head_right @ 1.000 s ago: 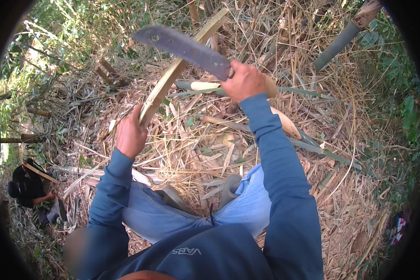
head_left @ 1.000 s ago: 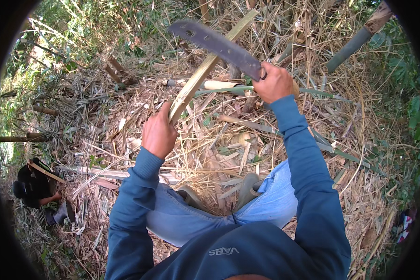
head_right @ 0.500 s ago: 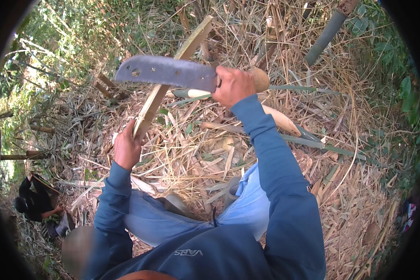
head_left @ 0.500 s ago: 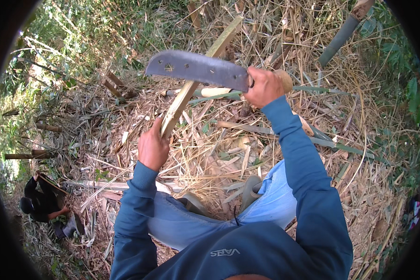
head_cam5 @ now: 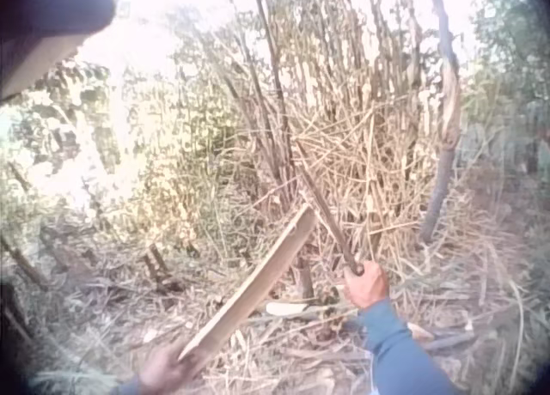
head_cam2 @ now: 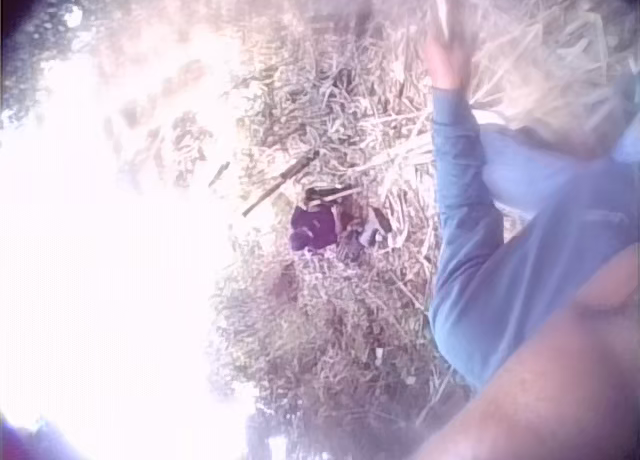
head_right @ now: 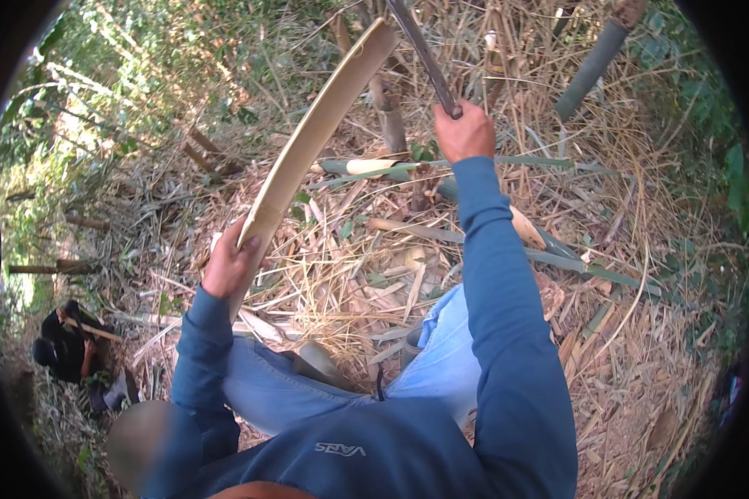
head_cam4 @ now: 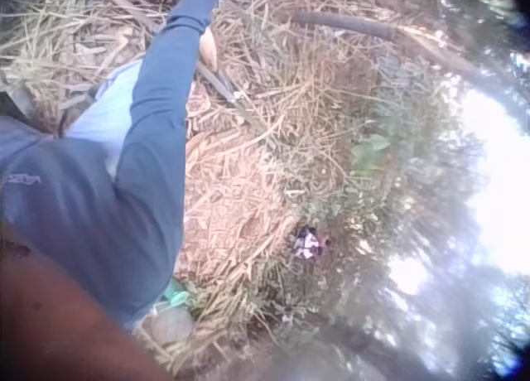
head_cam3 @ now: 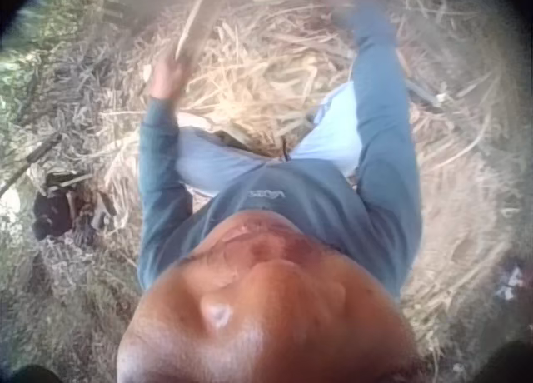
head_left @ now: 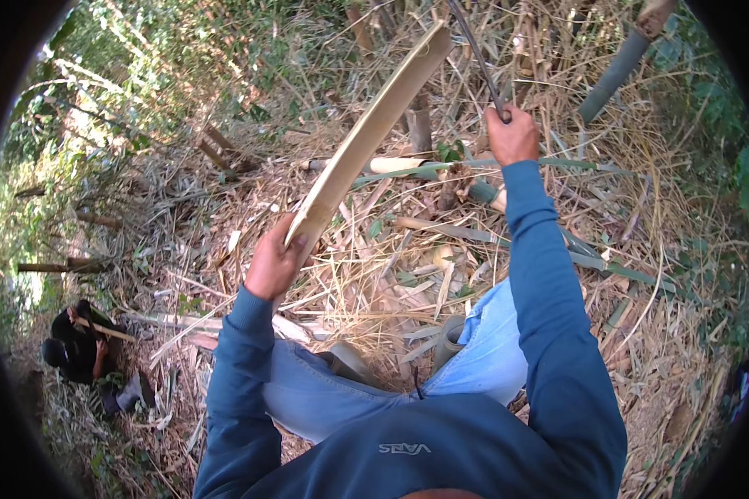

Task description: The person sits on the ground in a bamboo grove and uses a machete to split a long bamboo stalk into thin strips. They repeatedly strike and pry the bamboo to separate it into usable pieces.

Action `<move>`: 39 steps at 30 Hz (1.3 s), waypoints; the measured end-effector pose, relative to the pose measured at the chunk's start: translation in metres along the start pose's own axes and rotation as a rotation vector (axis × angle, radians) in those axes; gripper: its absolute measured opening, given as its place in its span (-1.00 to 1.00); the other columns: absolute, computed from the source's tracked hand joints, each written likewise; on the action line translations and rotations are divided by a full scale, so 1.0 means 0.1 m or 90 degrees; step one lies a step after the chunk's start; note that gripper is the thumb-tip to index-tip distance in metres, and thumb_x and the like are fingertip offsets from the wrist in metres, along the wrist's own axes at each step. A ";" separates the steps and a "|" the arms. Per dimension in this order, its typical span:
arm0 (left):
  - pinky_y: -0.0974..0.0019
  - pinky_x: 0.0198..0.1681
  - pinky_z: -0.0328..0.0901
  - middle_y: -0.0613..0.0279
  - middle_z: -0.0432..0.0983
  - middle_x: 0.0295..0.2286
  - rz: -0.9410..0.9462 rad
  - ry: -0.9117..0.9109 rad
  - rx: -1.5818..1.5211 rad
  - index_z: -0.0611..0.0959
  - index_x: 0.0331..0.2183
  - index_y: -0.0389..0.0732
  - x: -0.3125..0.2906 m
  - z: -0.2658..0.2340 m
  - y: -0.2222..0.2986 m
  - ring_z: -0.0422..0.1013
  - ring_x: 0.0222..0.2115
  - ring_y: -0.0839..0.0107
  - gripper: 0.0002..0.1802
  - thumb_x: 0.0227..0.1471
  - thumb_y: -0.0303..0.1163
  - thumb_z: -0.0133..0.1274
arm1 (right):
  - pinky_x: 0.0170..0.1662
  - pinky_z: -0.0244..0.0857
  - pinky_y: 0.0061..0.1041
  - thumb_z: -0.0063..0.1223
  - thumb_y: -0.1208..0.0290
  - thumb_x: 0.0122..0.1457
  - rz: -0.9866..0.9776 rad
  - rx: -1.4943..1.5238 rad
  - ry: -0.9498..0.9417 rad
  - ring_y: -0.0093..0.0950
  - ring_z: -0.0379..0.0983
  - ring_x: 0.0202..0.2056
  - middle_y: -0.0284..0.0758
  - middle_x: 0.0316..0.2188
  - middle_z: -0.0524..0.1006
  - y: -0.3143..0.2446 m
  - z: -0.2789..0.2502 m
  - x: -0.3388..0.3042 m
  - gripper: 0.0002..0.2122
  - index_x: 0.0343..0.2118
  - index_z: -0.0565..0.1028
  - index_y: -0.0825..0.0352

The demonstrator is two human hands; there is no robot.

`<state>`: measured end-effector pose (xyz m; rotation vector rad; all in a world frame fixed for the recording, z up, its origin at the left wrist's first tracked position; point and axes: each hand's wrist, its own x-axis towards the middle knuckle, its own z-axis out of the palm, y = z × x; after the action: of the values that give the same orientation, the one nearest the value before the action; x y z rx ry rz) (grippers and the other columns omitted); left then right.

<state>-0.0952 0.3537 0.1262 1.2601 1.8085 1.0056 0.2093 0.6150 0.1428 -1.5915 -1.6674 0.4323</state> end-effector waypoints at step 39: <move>0.35 -0.55 0.41 0.12 0.45 -0.52 -0.071 -0.145 -0.340 0.40 -0.11 -0.37 0.21 -0.08 0.29 0.46 -0.54 0.39 -0.57 0.09 -0.28 0.09 | -0.47 0.29 -0.24 0.20 0.15 -0.06 -0.353 -0.012 0.005 -0.21 0.45 -0.60 -0.18 -0.66 0.47 -0.51 0.35 -0.35 -0.70 -0.57 0.45 0.30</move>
<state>-0.0958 0.3785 0.1528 0.8902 1.3020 1.1336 0.1458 0.5824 0.1462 -1.0714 -2.0134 0.1222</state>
